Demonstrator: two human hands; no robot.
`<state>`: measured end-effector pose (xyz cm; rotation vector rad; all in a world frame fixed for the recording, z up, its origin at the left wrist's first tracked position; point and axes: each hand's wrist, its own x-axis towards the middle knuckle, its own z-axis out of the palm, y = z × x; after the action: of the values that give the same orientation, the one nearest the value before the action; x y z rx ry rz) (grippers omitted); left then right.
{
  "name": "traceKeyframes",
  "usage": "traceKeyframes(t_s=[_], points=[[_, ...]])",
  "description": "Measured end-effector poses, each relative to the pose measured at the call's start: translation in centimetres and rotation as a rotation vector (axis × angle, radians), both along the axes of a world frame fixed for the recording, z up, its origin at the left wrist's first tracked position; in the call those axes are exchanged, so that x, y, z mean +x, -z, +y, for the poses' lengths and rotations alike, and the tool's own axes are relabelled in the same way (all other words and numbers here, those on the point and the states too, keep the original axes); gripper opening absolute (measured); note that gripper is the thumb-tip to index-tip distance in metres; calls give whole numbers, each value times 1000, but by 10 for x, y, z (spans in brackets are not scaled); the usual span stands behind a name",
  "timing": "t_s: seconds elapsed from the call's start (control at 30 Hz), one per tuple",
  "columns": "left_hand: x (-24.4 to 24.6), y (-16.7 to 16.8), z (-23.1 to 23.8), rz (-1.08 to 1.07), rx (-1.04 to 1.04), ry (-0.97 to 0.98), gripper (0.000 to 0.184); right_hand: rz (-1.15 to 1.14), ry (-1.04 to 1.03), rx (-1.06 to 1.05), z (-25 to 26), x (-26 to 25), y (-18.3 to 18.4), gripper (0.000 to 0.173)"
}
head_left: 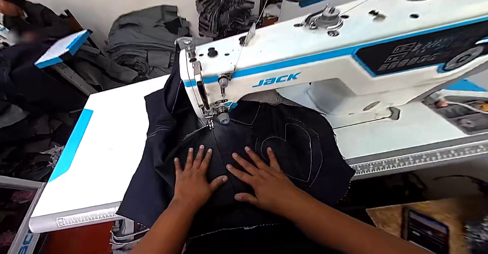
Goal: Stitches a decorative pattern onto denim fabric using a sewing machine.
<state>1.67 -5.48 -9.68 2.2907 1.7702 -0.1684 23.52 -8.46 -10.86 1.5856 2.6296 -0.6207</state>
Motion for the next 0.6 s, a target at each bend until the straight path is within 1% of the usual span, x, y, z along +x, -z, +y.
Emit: traceKeyframes(t_s=[0.07,0.13,0.17,0.3,0.47,0.53,0.6], points=[[-3,-2,2,3,-1,-7,96,10,10,91,-4,3,5,72],[-5,-2,8,-14,9,8,98,48,14,183,-2,3,10,73],[-7,-1,14,-16,14,14,99,53,15,196,3,2,10,74],[-9,-6,51,32,-10,36,104,-2,22,75,35,-3,-3,80],[-11,-9,91,37,-8,53,103,-13,24,92,73,-6,-5,83],[-10,-8,84,44,97,97,99,-37,41,61,73,-11,-10,80],[-5,3,48,-19,321,208,81,9,58,77,55,-14,-10,69]])
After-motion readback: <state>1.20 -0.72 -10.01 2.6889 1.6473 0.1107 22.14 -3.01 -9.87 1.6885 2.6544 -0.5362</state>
